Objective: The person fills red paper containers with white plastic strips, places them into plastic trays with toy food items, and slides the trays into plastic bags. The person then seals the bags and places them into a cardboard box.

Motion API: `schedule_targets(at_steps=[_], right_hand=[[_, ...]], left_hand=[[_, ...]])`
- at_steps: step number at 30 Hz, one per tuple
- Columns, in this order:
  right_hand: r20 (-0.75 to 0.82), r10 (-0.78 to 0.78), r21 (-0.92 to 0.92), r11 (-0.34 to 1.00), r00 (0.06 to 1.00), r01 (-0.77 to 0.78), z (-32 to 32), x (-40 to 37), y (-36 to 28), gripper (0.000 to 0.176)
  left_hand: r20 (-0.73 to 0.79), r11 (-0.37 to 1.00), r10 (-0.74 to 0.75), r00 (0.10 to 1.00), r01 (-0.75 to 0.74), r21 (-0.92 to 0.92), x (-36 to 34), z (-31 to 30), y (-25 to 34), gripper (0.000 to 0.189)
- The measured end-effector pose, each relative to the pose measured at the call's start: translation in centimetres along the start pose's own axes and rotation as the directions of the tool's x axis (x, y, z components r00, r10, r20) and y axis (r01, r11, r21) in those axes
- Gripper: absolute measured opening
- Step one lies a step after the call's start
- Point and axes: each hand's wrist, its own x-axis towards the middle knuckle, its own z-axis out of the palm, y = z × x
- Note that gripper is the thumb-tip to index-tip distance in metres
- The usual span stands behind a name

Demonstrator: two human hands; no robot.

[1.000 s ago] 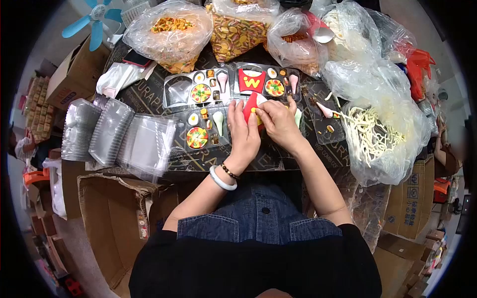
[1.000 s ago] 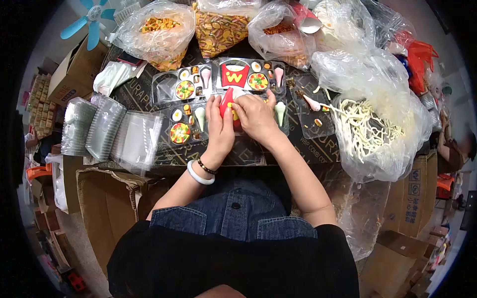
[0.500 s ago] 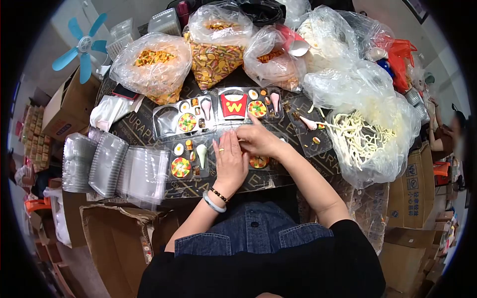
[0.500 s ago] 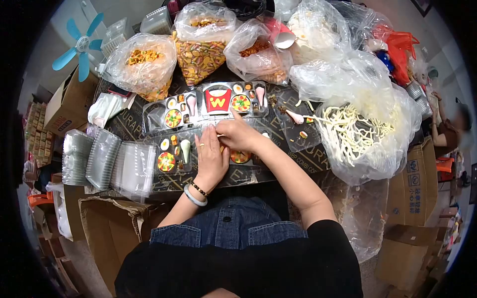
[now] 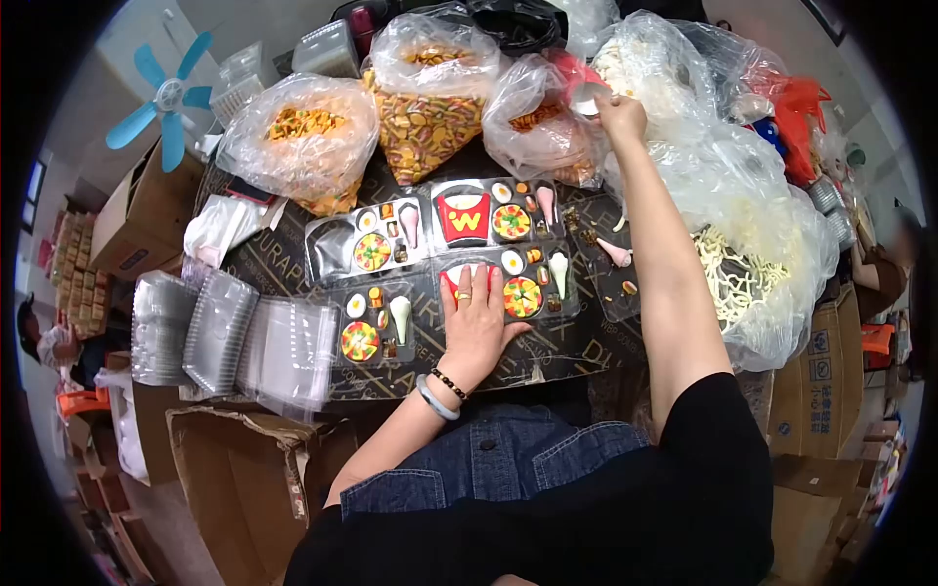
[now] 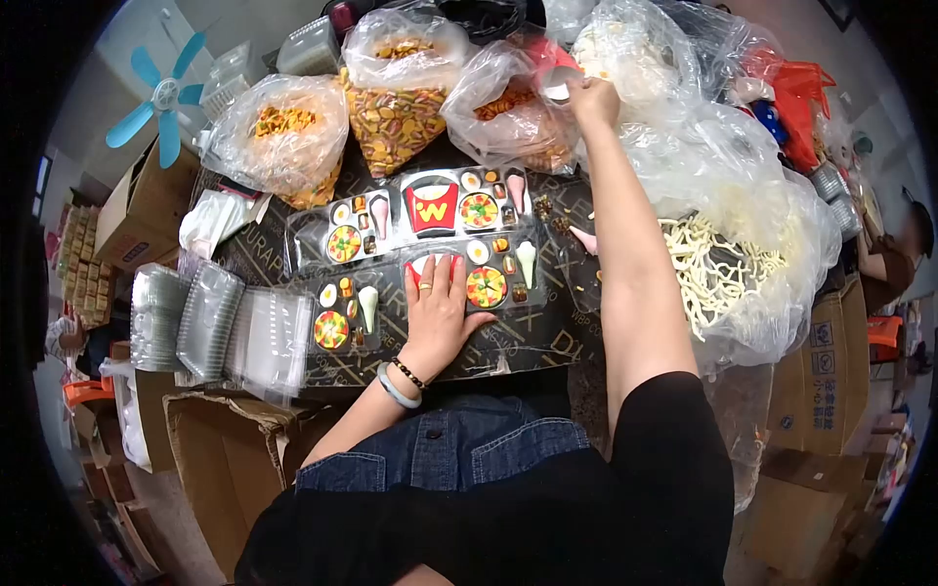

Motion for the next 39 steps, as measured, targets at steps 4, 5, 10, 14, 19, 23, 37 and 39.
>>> schedule_targets(at_steps=[4, 5, 10, 14, 19, 23, 37, 39], right_hand=[[-0.053, 0.002, -0.018, 1.0, 0.999, -0.003, 0.1, -0.9, -0.3, 0.026], [-0.066, 0.011, -0.023, 1.0, 0.998, -0.013, 0.0, -0.8, -0.1, 0.026], [-0.015, -0.078, 0.003, 0.997, 0.997, 0.078, -4.8, -3.0, -0.5, 0.022], [0.226, -0.084, 0.369, 0.929, 0.97, -0.005, -11.5, -9.6, -0.8, 0.019], [0.782, -0.122, 0.372, 0.878, 0.611, -0.301, -15.1, -19.4, 0.7, 0.023], [0.343, 0.244, 0.048, 0.96, 0.907, -0.276, -19.7, -18.5, 7.8, 0.028], [0.281, 0.48, -0.627, 0.747, 0.831, -0.22, -19.7, -13.9, 13.1, 0.063], [0.372, 0.458, -0.532, 0.818, 0.807, -0.219, -19.6, -12.9, 13.9, 0.049]], left_hand=[[0.002, 0.998, -0.024, 1.0, 0.024, 0.054, 1.0, 0.5, 1.2, 0.086], [0.0, 0.999, -0.022, 1.0, 0.022, 0.037, 1.1, 0.3, 1.4, 0.087], [-0.083, 0.975, 0.024, 0.996, -0.042, -0.218, 1.3, -1.6, 1.9, 0.081], [-0.06, 0.43, -0.149, 0.987, 0.01, -0.903, 4.0, -2.0, 3.1, 0.068], [0.557, -0.458, 0.055, 0.829, 0.517, -0.723, 9.1, -2.2, 5.1, 0.058], [0.557, -0.384, 0.088, 0.826, 0.544, -0.746, 8.8, 0.8, 7.1, 0.053], [0.405, 0.307, 0.588, 0.7, 0.271, -0.913, 12.6, 7.9, 20.0, 0.033], [0.547, 0.395, 0.54, 0.64, 0.381, -0.836, 12.8, 9.5, 20.5, 0.03]])
